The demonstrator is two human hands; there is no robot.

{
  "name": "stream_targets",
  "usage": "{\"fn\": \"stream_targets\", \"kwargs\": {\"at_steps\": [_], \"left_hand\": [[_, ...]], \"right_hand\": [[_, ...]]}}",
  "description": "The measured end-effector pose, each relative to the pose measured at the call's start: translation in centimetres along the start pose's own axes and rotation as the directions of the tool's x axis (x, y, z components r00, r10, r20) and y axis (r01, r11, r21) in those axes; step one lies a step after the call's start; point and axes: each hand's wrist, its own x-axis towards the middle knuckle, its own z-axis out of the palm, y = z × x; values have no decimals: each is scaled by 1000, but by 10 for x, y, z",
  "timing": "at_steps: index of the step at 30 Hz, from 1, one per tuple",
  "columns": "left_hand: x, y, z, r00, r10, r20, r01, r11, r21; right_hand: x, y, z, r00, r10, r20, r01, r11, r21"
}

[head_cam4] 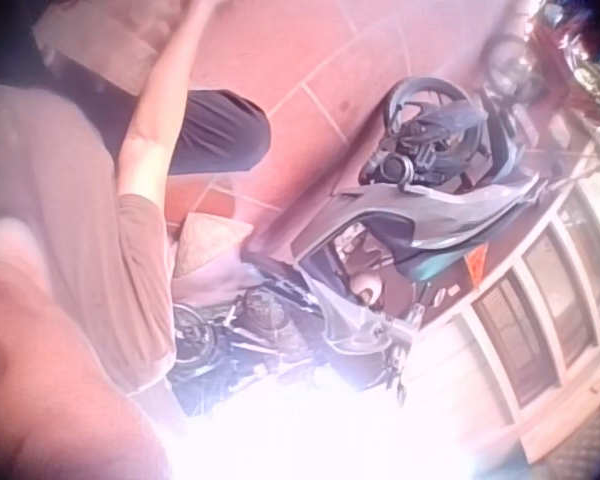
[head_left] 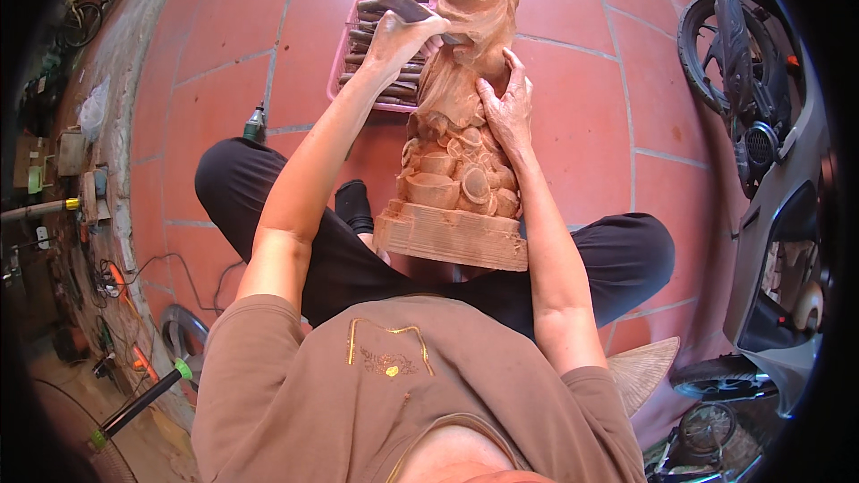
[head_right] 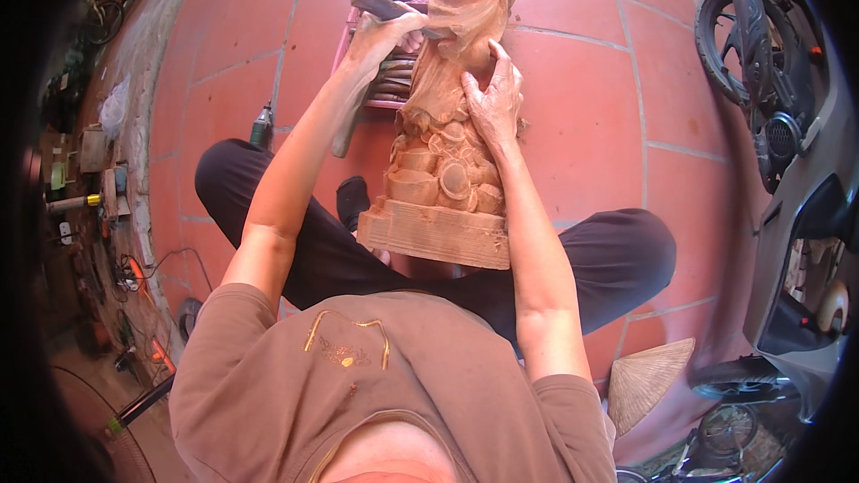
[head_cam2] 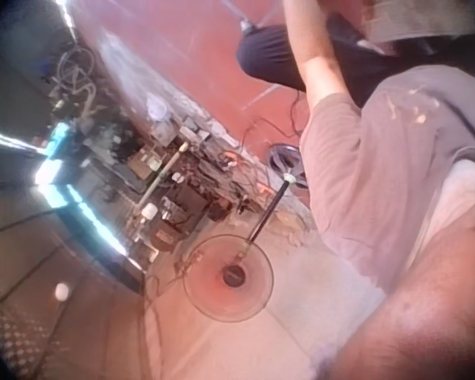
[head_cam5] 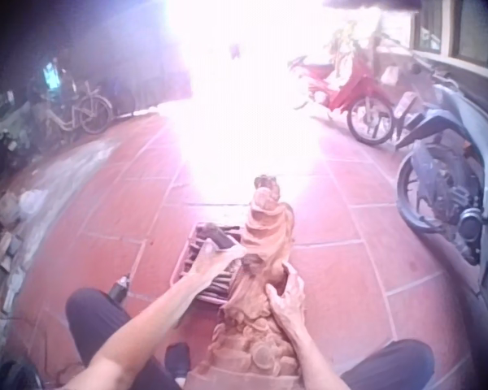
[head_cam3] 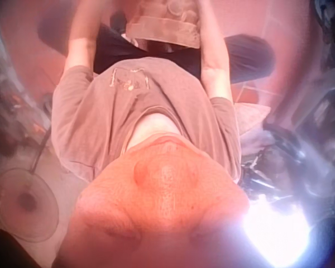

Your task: The person sits cross-legged on a tiled floor and carves a wooden sculpture using a chisel and mallet. They repeatedly strike the chisel to shape the upper portion of the figure, occasionally rotating the piece to access different angles.

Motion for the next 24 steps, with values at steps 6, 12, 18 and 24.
{"fn": "stream_targets", "kwargs": {"at_steps": [6, 12, 18, 24], "left_hand": [[-7, -13, 9, 992, 121, 35, -122, 991, 55], [-23, -6, 6, 995, 50, 83, -55, 997, 61], [-22, -19, 17, 931, 363, -23, -352, 915, 199], [-58, -30, 16, 827, 543, 147, -539, 689, 485]], "right_hand": [[0, -7, 1, 1000, 27, 2, -27, 1000, 9], [0, 0, 1, 1000, -6, -17, 6, 1000, -13], [0, -6, 1, 1000, 10, -10, -10, 1000, -3], [-1, -4, 2, 1000, 10, -26, -10, 1000, -2]]}}
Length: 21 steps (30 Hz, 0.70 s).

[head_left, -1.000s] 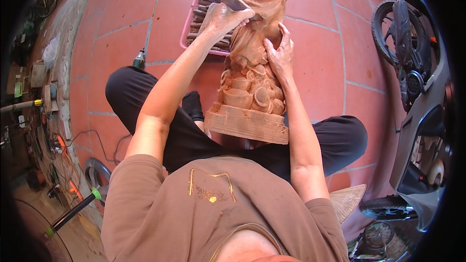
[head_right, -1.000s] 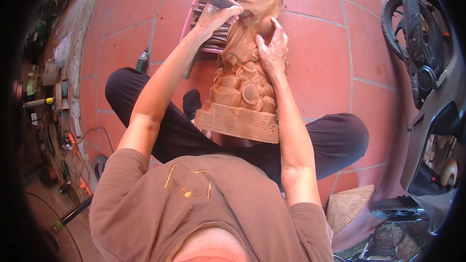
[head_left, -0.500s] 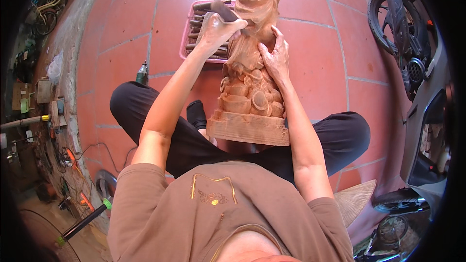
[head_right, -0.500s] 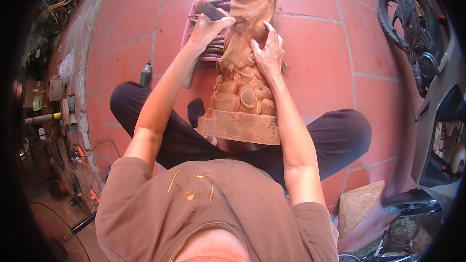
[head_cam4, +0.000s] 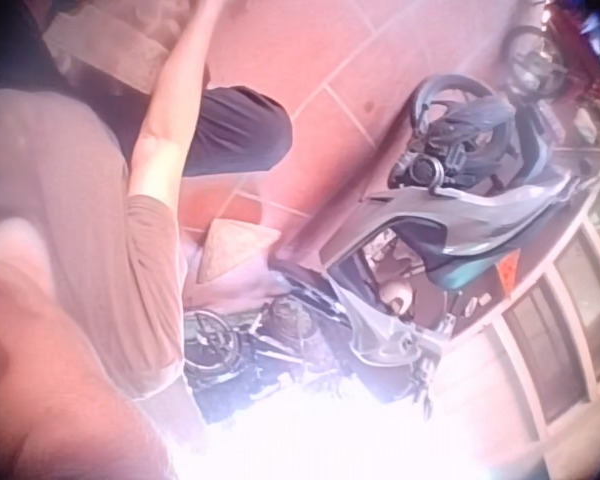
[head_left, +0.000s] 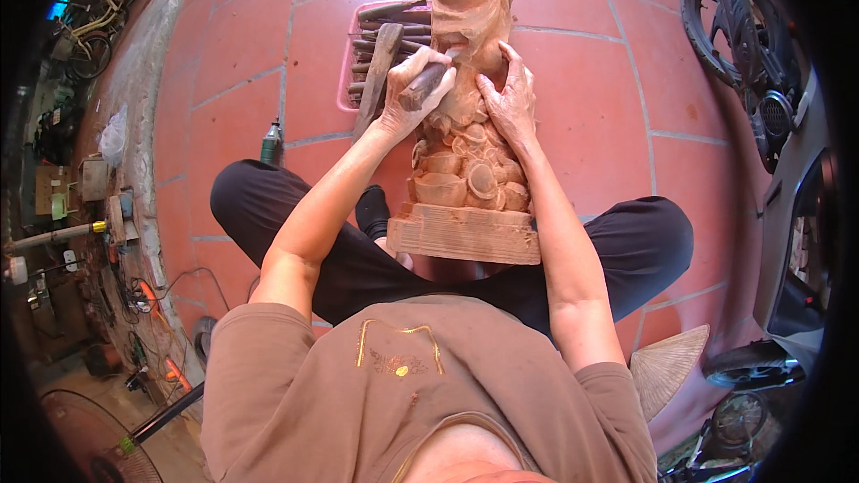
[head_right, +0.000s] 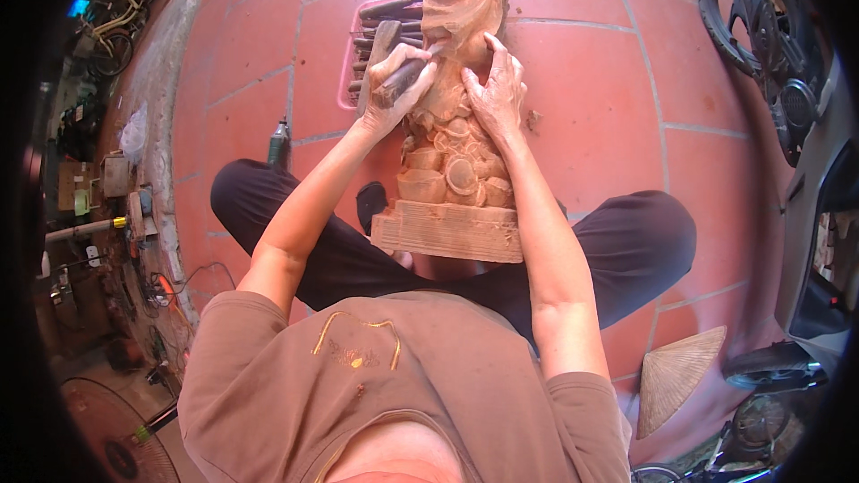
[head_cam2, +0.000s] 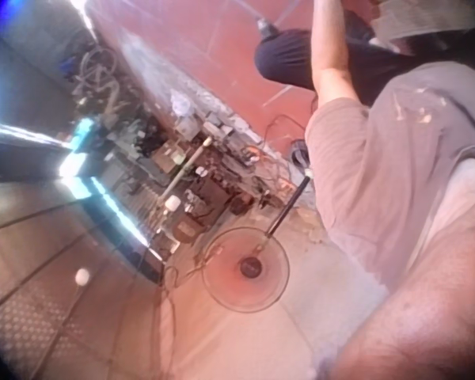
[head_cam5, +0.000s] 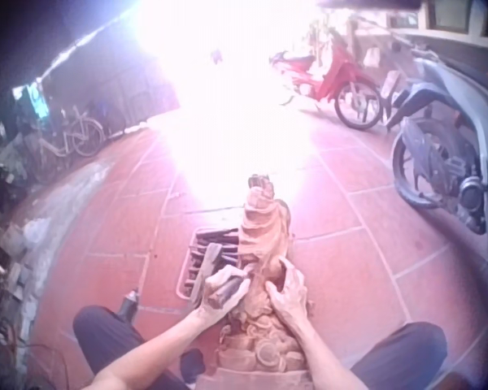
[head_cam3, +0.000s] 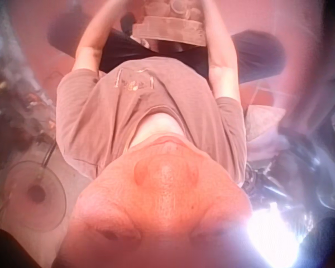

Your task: The person sits cross-legged on a tiled floor and carves a wooden sculpture using a chisel and mallet. They repeatedly strike the chisel to shape the upper portion of the figure, occasionally rotating the piece to access different angles.

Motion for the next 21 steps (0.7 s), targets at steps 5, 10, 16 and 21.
{"fn": "stream_targets", "kwargs": {"at_steps": [5, 10, 16, 21], "left_hand": [[-7, -4, -8, 999, -37, -21, 35, 994, -99], [3, 3, -4, 998, 39, -45, -41, 998, -37], [-14, -19, -2, 998, 47, 42, -47, 999, 11], [-4, -1, -1, 992, 122, -1, -122, 992, -17]], "right_hand": [[-2, 5, 1, 1000, -6, -5, 6, 1000, -7], [1, 7, 4, 999, -32, -22, 32, 999, 12], [2, 6, 2, 999, -38, -20, 38, 999, -9], [1, 10, 3, 1000, -6, -4, 6, 1000, -9]]}}
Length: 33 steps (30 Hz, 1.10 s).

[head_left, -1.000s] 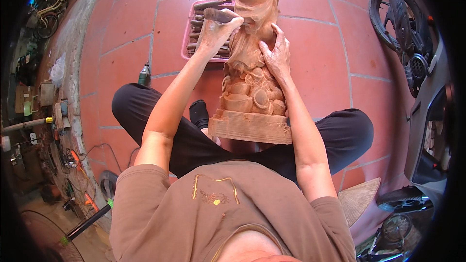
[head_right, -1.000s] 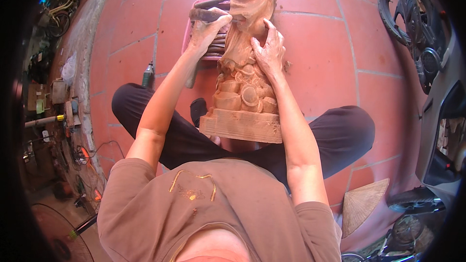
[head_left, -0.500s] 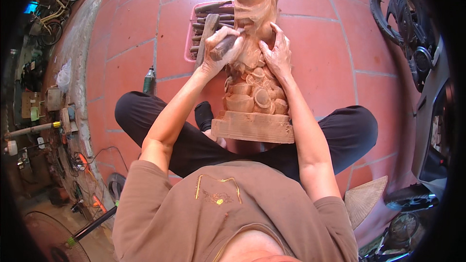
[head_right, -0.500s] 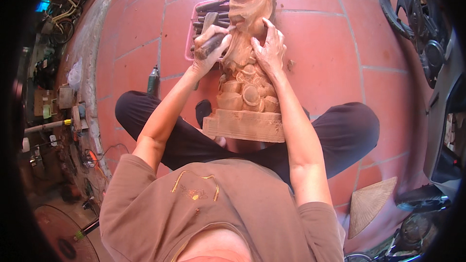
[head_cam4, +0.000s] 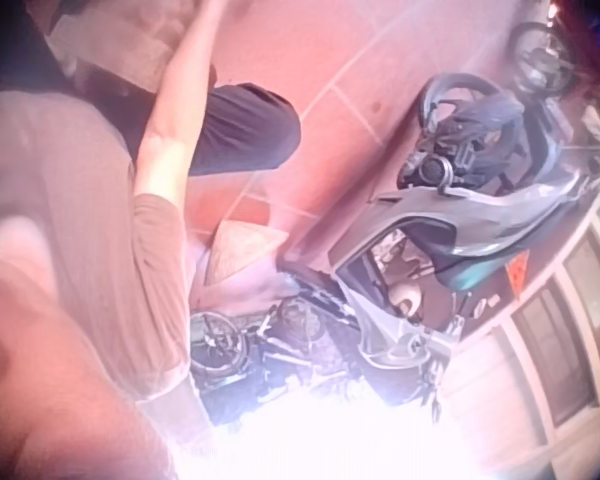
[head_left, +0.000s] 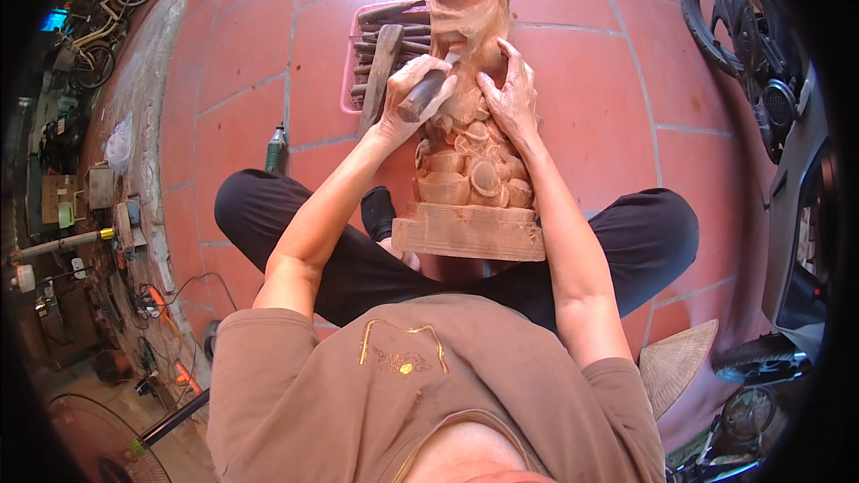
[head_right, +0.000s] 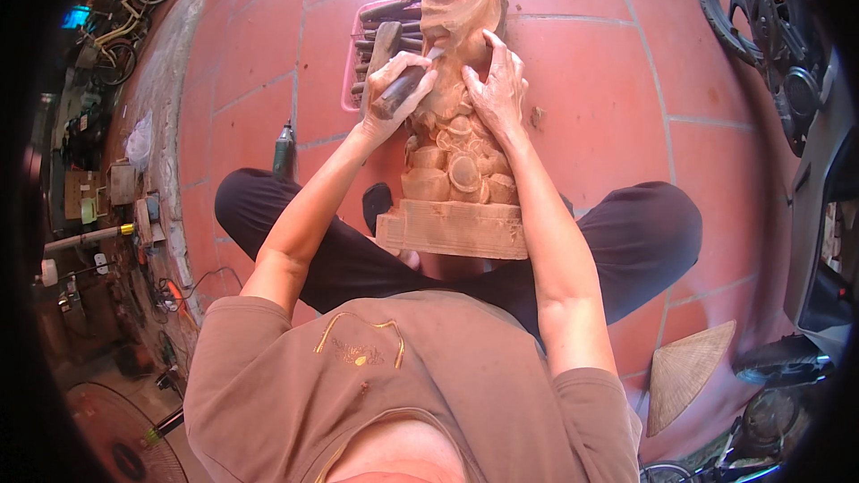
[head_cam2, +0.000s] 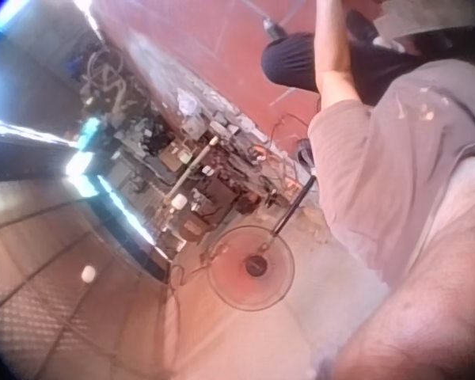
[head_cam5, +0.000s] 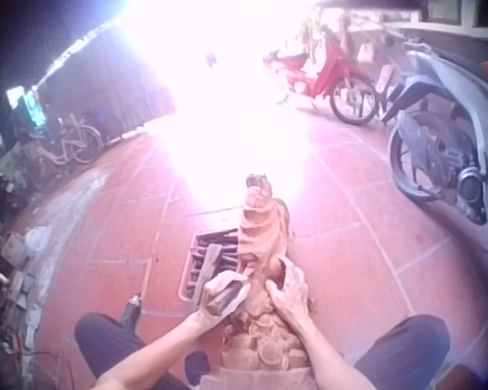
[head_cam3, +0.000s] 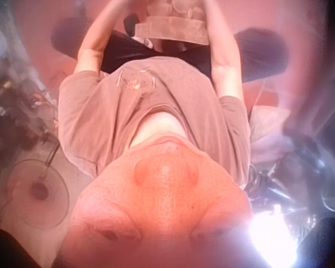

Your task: The person sits cross-legged on a tiled floor and carves a wooden sculpture using a chisel and mallet. They repeatedly strike the chisel to shape the upper portion of the figure, occasionally rotating the piece to access different angles.

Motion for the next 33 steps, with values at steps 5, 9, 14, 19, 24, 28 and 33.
{"fn": "stream_targets", "kwargs": {"at_steps": [5, 9, 14, 19, 24, 28, 33], "left_hand": [[-3, -10, 11, 999, 35, -15, -34, 998, 47], [-15, -18, 3, 994, -104, 28, 103, 994, 33], [-12, -9, -6, 999, -13, 30, 11, 998, 66], [6, -4, 4, 999, 53, 7, -54, 996, 66], [-12, -13, -5, 996, -66, 55, 62, 995, 78], [-7, -5, -7, 997, -11, 77, 6, 998, 58], [3, -2, 5, 993, 102, 56, -105, 993, 48]], "right_hand": [[1, -2, 2, 1000, -19, -8, 19, 1000, 13], [-1, -2, 1, 1000, -11, -16, 12, 1000, 11], [-1, 3, 3, 1000, -14, -14, 13, 1000, -8], [0, 2, 4, 1000, -5, -17, 5, 1000, 7], [-4, 0, 2, 1000, -15, -22, 15, 1000, -3], [-1, 2, 2, 1000, -20, -22, 20, 1000, -5], [0, 1, 3, 1000, -11, -14, 11, 1000, 4]]}}
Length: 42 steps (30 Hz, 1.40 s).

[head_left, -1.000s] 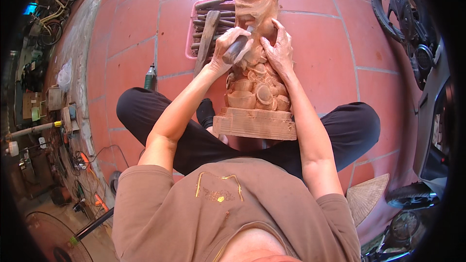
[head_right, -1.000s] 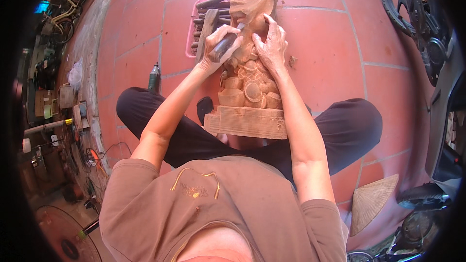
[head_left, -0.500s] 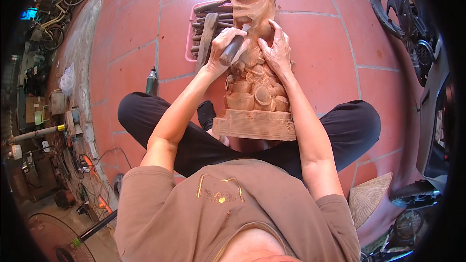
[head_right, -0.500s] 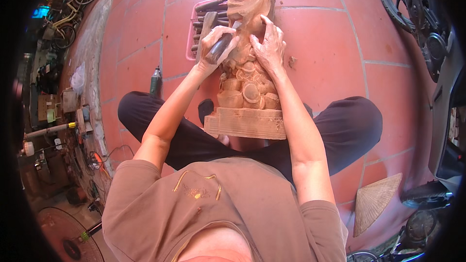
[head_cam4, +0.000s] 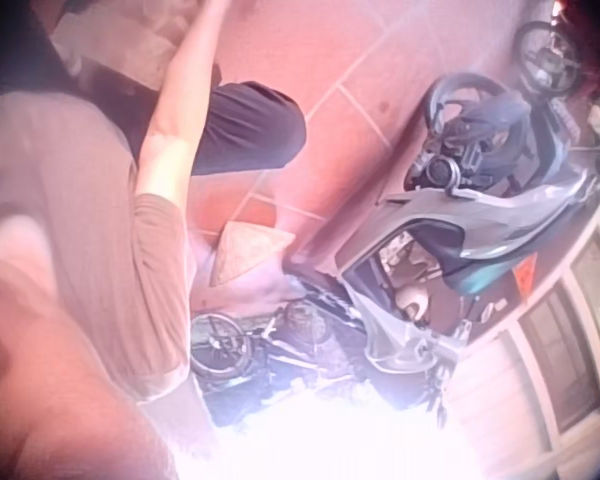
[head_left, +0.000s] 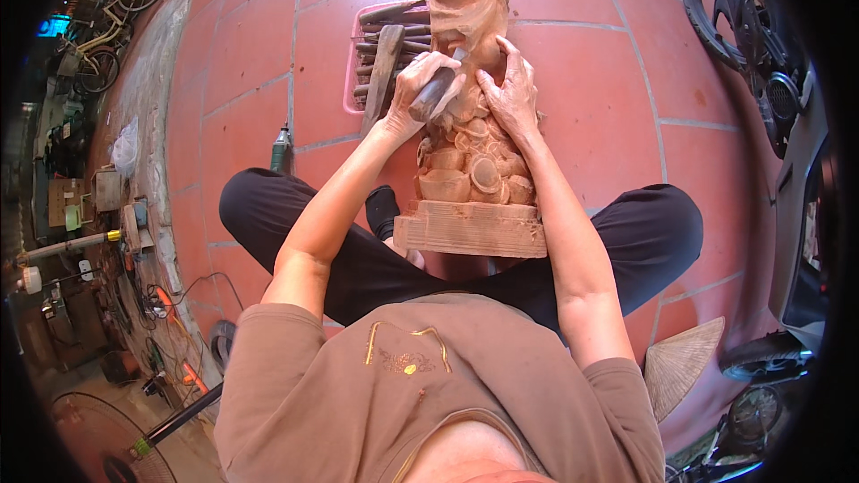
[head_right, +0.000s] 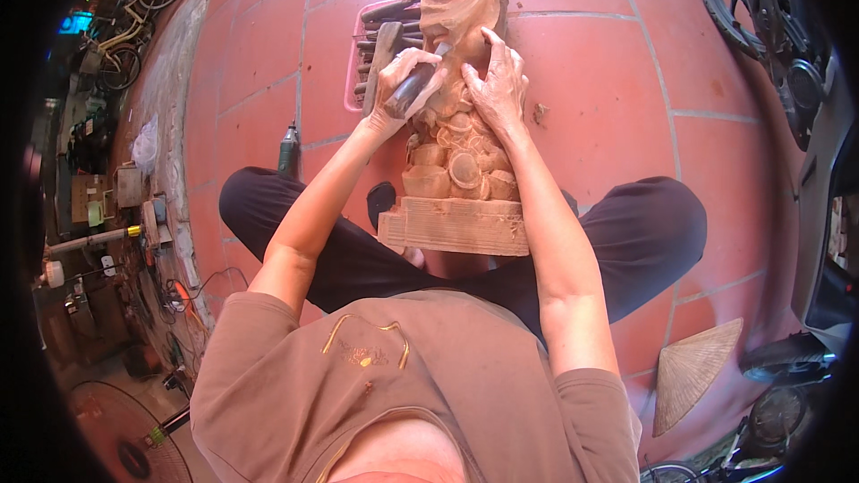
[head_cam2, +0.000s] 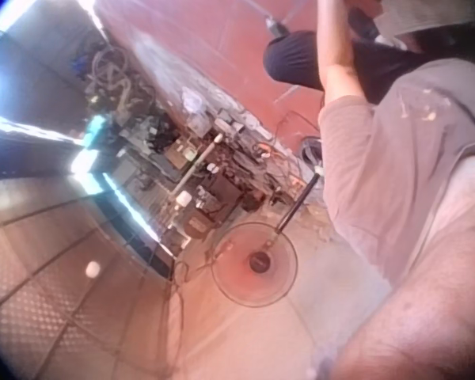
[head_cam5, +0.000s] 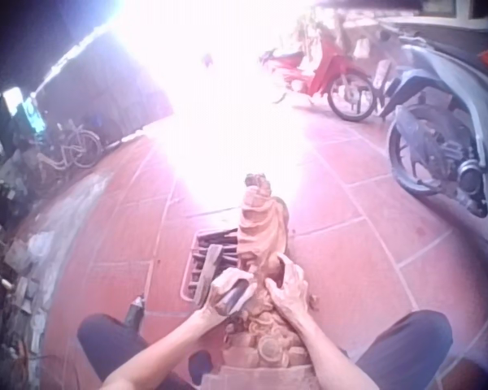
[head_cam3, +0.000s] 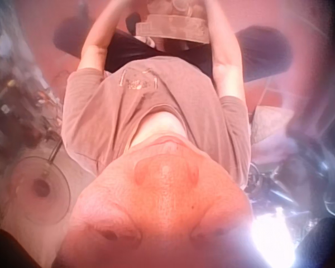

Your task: The person sits cross-legged on a tiled floor and carves a wooden sculpture using a chisel and mallet. They repeatedly strike the chisel to shape the upper portion of the figure, occasionally rotating the piece to access different angles.

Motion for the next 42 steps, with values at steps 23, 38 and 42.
{"fn": "stream_targets", "kwargs": {"at_steps": [23, 38, 42], "left_hand": [[-6, -4, -9, 992, -127, -9, 127, 990, -56], [-10, 3, -13, 938, -339, 69, 346, 928, -139], [-2, 9, -5, 955, -294, 37, 296, 943, -153]], "right_hand": [[-2, -2, 1, 1000, 6, -8, -7, 999, -32], [-1, -2, 0, 1000, 13, -10, -14, 1000, -16], [-1, -1, -1, 999, 34, 10, -34, 999, 6]]}}
